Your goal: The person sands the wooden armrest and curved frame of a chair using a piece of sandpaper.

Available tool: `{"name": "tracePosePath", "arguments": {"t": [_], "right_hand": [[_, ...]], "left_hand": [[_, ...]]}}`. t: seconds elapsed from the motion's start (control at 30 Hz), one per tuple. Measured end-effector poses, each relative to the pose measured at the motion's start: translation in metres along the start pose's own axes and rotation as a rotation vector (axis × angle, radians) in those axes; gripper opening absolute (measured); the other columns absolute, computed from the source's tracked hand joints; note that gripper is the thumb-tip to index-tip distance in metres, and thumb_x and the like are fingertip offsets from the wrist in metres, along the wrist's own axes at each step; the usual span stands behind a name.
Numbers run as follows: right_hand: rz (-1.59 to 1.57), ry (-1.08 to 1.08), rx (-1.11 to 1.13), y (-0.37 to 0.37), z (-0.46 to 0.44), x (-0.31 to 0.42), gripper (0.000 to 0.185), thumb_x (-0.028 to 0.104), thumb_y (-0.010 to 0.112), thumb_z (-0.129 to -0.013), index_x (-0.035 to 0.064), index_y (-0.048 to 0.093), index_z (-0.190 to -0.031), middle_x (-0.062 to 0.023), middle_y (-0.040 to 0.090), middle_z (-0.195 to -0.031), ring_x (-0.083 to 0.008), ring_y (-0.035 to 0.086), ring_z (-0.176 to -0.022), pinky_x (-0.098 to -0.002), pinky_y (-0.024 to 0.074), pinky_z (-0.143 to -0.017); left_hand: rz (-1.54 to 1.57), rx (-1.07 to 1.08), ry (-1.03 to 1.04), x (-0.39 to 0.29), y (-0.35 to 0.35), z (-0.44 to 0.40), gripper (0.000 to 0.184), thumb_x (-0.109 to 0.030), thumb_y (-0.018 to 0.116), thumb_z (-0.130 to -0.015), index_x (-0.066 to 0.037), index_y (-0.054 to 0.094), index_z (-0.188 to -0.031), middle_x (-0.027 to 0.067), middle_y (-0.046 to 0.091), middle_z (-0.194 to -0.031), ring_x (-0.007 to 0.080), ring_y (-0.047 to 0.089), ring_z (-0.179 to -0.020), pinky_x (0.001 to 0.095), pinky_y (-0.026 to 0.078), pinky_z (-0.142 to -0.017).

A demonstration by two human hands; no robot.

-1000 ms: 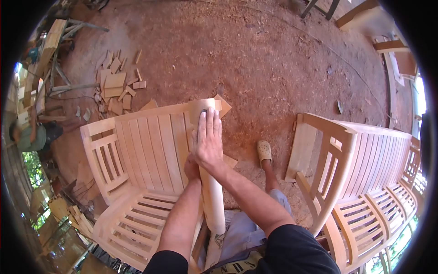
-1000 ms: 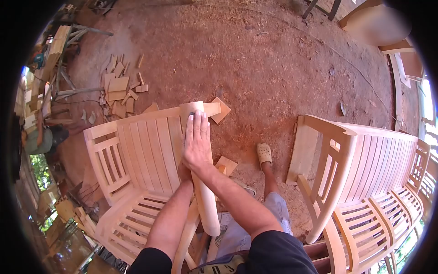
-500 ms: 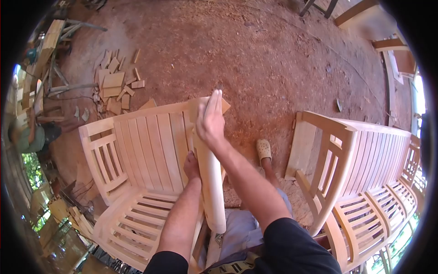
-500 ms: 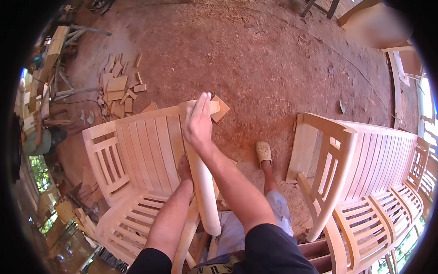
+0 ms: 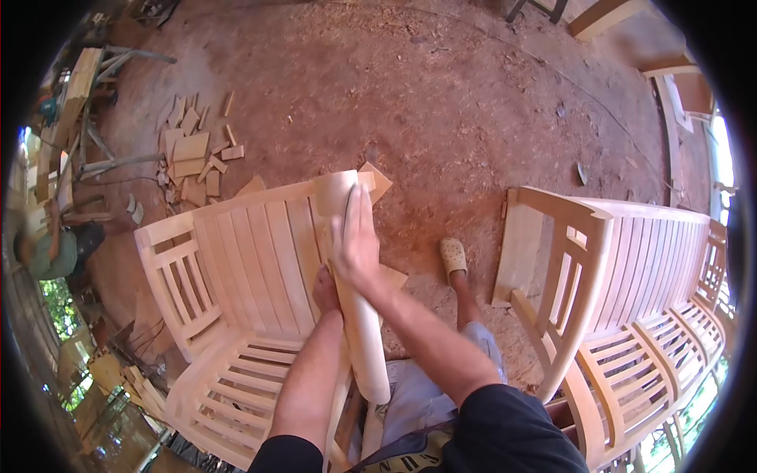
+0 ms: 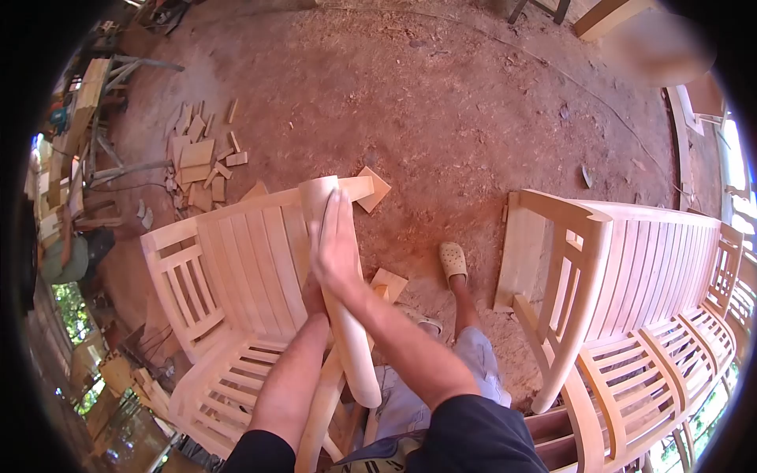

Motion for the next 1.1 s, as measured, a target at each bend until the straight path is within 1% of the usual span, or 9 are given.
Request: {"name": "tracePosePath", "arguments": {"t": [0.13,0.23,0.27,0.4,0.63,0.73,0.83,1.03,1.1], "right_hand": [[-0.027,0.021,0.029,-0.006,-0.003,0.006,0.07,0.019,0.054,-0.105,-0.0199,0.021,-0.154,-0.045,0.032,-0.154,-0.0605,0.032,-0.145,-0.0588,0.0309,-0.122],[-0.413,0.507,0.205,0.008,-0.055,-0.03,0.072,0.02,0.054,-0.105,-0.0178,0.019,-0.156,-0.0426,0.032,-0.156,-0.0584,0.032,-0.146,-0.0573,0.0299,-0.123],[-0.353,0.509,0.234,0.007,-0.05,-0.031,0.069,0.025,0.049,-0.108,-0.0068,0.019,-0.161,-0.0356,0.026,-0.163,-0.0516,0.027,-0.152,-0.0507,0.0328,-0.122],[-0.038,0.037,0.037,-0.014,0.03,0.007,0.068,0.021,0.051,-0.107,-0.0075,0.021,-0.161,-0.037,0.029,-0.161,-0.0534,0.031,-0.149,-0.0507,0.0322,-0.122],[-0.309,0.369,0.118,0.004,-0.045,-0.025,0.066,0.021,0.047,-0.109,-0.0166,0.02,-0.157,-0.0386,0.028,-0.161,-0.0551,0.026,-0.151,-0.0547,0.0236,-0.126],[-0.017,0.048,-0.009,-0.014,0.02,0.006,0.066,0.029,0.044,-0.11,-0.0084,0.02,-0.16,-0.0364,0.034,-0.159,-0.0522,0.038,-0.145,-0.0487,0.0358,-0.12],[0.013,0.11,0.056,-0.015,0.033,0.005,0.066,0.029,0.044,-0.11,-0.0077,0.021,-0.16,-0.0346,0.032,-0.161,-0.0495,0.036,-0.147,-0.0482,0.0363,-0.12],[-0.457,0.522,0.345,-0.003,-0.035,-0.027,0.068,0.026,0.046,-0.109,-0.0053,0.018,-0.162,-0.0323,0.023,-0.166,-0.0461,0.027,-0.154,-0.0488,0.0307,-0.124],[-0.218,0.251,0.172,-0.012,0.015,-0.017,0.066,0.03,0.043,-0.11,-0.0051,0.021,-0.161,-0.0329,0.03,-0.162,-0.0478,0.036,-0.148,-0.0488,0.0343,-0.121]], "left_hand": [[-0.114,-0.044,-0.019,-0.003,-0.007,-0.005,0.063,-0.054,0.042,-0.103,-0.001,0.074,-0.116,0.0265,0.074,-0.113,0.0409,0.069,-0.11,0.0479,0.05,-0.095],[-0.039,-0.05,-0.041,-0.01,-0.009,0.005,0.063,-0.053,0.044,-0.104,0.001,0.073,-0.117,0.0262,0.074,-0.114,0.0402,0.069,-0.11,0.0471,0.051,-0.095],[-0.027,-0.053,-0.053,-0.014,-0.01,0.008,0.062,-0.053,0.044,-0.104,0.001,0.073,-0.117,0.0259,0.074,-0.113,0.0398,0.069,-0.109,0.0469,0.051,-0.095],[-0.089,-0.026,0.1,-0.011,-0.004,0.0,0.062,-0.052,0.045,-0.104,0.001,0.073,-0.118,0.0248,0.075,-0.113,0.0371,0.07,-0.108,0.0453,0.051,-0.094],[0.056,0.009,-0.043,-0.045,-0.006,0.03,0.059,-0.05,0.045,-0.105,0.0,0.074,-0.115,0.0193,0.076,-0.105,0.031,0.072,-0.098,0.0424,0.053,-0.089],[0.068,0.018,-0.023,-0.037,-0.004,0.023,0.058,-0.05,0.044,-0.105,-0.001,0.074,-0.114,0.0171,0.076,-0.103,0.0294,0.072,-0.096,0.042,0.054,-0.087],[0.042,0.038,-0.014,-0.012,-0.002,0.004,0.058,-0.05,0.043,-0.105,-0.002,0.074,-0.116,0.0164,0.076,-0.104,0.0291,0.072,-0.096,0.042,0.055,-0.088],[-0.185,-0.022,0.033,-0.05,-0.009,0.028,0.055,-0.047,0.042,-0.105,-0.003,0.074,-0.117,0.0163,0.077,-0.107,0.0282,0.072,-0.099,0.0423,0.055,-0.089],[-0.1,-0.002,0.059,-0.054,-0.007,0.03,0.055,-0.046,0.042,-0.105,-0.004,0.074,-0.117,0.0164,0.077,-0.107,0.0282,0.073,-0.1,0.0428,0.055,-0.089]]}}
Point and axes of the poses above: each hand's wrist, its own z-axis away from the middle knuckle, its own y-axis out of the palm, x = y × z, the point moved 9 cm from there along -z, towards the middle knuckle
